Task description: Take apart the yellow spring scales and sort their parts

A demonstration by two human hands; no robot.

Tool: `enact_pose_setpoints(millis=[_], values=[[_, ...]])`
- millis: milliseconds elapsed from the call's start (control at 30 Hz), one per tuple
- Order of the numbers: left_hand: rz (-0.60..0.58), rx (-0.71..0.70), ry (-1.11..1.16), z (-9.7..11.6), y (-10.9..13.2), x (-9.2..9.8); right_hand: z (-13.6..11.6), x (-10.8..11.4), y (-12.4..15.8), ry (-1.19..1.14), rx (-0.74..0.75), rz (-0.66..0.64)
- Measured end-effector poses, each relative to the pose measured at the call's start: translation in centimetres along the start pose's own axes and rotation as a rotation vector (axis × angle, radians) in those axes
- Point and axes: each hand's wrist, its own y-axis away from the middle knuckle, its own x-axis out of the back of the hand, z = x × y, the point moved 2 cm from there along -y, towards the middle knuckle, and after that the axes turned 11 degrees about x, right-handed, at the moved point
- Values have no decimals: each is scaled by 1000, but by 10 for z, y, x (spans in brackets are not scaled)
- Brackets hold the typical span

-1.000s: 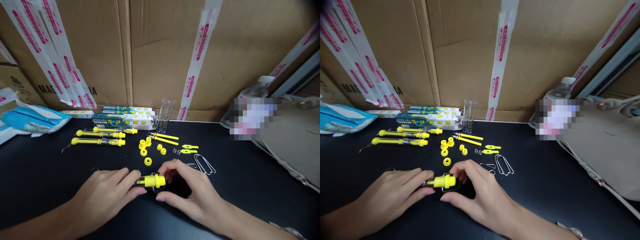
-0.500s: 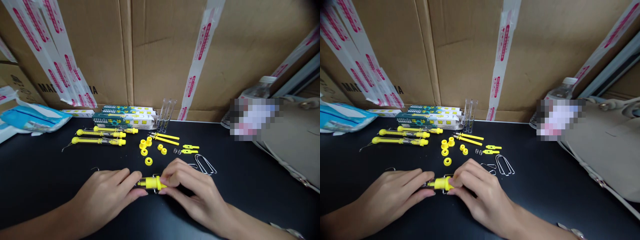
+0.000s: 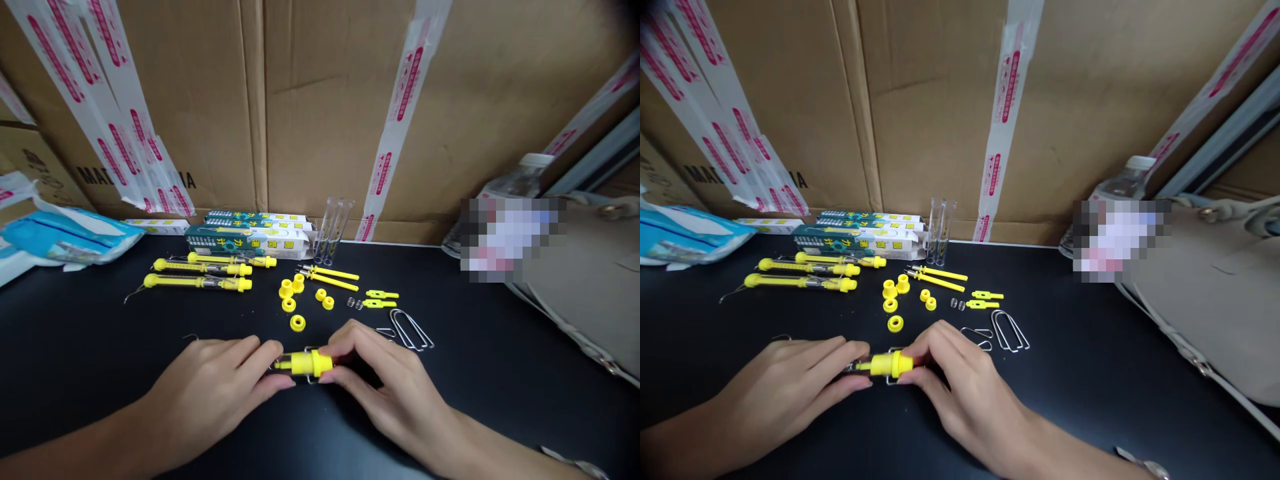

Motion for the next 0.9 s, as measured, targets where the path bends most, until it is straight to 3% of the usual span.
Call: enact_pose_setpoints(millis=[100,333,633,767,900], values=[[4,4,5,-1,1,0,-2,2,0,10,51,-1],[11,-22,-10,0,0,1,-7,5,-7,-88,-83,-23],[37,-9,-7,1,-1,0,-5,0,-4,-56,93,65],[35,-7,-7,1,-1,1,-4,3,-4,17,36,51],[46,-2,-10,0,0,1,-2,5,-5,88,-61,-48]])
